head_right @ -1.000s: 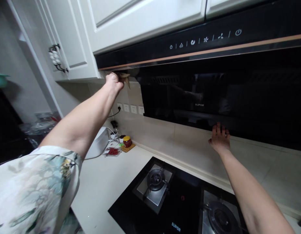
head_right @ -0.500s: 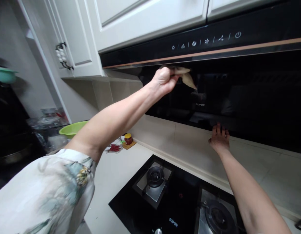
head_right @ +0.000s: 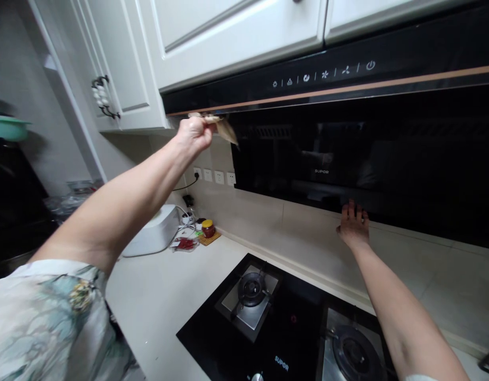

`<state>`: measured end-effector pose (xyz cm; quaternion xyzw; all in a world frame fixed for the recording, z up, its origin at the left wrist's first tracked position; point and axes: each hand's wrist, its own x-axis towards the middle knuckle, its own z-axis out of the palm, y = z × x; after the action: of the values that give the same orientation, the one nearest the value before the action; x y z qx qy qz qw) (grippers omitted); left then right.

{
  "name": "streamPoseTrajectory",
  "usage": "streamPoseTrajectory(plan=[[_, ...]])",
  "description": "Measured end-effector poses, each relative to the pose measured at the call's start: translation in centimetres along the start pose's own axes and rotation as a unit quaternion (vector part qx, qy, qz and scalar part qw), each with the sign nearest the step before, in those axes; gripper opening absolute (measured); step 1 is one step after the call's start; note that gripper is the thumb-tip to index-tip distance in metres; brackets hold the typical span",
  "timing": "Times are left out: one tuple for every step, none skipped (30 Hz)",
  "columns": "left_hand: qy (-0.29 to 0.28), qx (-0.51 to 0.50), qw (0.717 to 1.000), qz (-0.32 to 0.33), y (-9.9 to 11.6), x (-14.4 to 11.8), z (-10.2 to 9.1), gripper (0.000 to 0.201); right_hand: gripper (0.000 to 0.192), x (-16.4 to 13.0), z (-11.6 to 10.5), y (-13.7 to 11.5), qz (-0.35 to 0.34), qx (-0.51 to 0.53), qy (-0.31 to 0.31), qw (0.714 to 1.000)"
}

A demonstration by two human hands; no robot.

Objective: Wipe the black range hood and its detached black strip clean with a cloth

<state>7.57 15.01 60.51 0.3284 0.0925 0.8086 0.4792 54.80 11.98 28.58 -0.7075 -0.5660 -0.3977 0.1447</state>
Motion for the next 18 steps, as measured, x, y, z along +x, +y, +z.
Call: streamPoseTrajectory(plan=[[0.016, 0.010, 1.000, 0.018, 0.6, 0.7, -0.7, 0.016, 0.088, 0.0, 0.1, 0.0, 0.000, -0.001, 0.000, 1.000], [0.032, 0.023, 0.999, 0.035, 1.1, 1.3, -1.2, 0.018, 0.087, 0.1, 0.1, 0.0, 0.001, -0.003, -0.002, 1.000], [0.048, 0.033, 0.997, 0.048, 1.4, 1.9, -1.6, 0.021, 0.086, 0.1, 0.1, 0.0, 0.003, -0.005, -0.004, 1.000], [0.063, 0.039, 0.996, 0.055, 1.5, 2.3, -1.8, 0.025, 0.086, 0.1, 0.1, 0.0, 0.005, -0.007, -0.007, 1.000], [0.076, 0.042, 0.994, 0.060, 1.5, 2.7, -1.9, 0.028, 0.085, 0.2, 0.1, 0.0, 0.007, -0.009, -0.010, 1.000], [0.084, 0.041, 0.994, 0.061, 1.3, 2.9, -1.8, 0.031, 0.085, 0.2, 0.0, -0.1, 0.008, -0.012, -0.014, 1.000], [0.088, 0.038, 0.994, 0.057, 1.1, 3.0, -1.7, 0.033, 0.084, 0.2, -0.1, -0.1, 0.008, -0.014, -0.016, 1.000], [0.089, 0.034, 0.994, 0.051, 0.8, 3.1, -1.5, 0.033, 0.084, 0.1, -0.2, -0.2, 0.008, -0.015, -0.017, 1.000], [0.088, 0.033, 0.995, 0.042, 0.4, 3.0, -1.2, 0.032, 0.084, 0.1, -0.2, -0.2, 0.008, -0.016, -0.016, 1.000], [0.083, 0.036, 0.995, 0.029, 0.0, 2.9, -1.0, 0.030, 0.084, 0.1, -0.2, -0.2, 0.007, -0.017, -0.015, 1.000], [0.072, 0.042, 0.996, 0.014, -0.4, 2.7, -0.8, 0.030, 0.084, 0.1, -0.2, -0.2, 0.007, -0.018, -0.013, 1.000], [0.055, 0.049, 0.997, 0.000, -0.8, 2.4, -0.6, 0.031, 0.084, 0.1, -0.1, -0.2, 0.006, -0.018, -0.010, 1.000], [0.033, 0.054, 0.998, -0.010, -1.1, 2.1, -0.6, 0.032, 0.084, 0.0, 0.0, -0.2, 0.005, -0.017, -0.007, 1.000], [0.007, 0.055, 0.998, -0.017, -1.3, 1.6, -0.6, 0.033, 0.084, 0.1, 0.1, -0.1, 0.005, -0.015, -0.006, 1.000], [-0.017, 0.051, 0.998, -0.022, -1.4, 1.1, -0.7, 0.033, 0.085, 0.1, 0.2, -0.1, 0.004, -0.012, -0.007, 1.000], [-0.035, 0.040, 0.998, -0.023, -1.4, 0.6, -0.8, 0.032, 0.086, 0.1, 0.3, 0.0, 0.004, -0.007, -0.009, 1.000], [-0.046, 0.026, 0.998, -0.024, -1.2, 0.0, -1.1, 0.030, 0.087, 0.1, 0.4, 0.0, 0.006, -0.001, -0.012, 1.000], [-0.051, 0.010, 0.998, -0.026, -0.9, -0.5, -1.3, 0.029, 0.089, 0.1, 0.4, 0.0, 0.006, 0.004, -0.014, 1.000]])
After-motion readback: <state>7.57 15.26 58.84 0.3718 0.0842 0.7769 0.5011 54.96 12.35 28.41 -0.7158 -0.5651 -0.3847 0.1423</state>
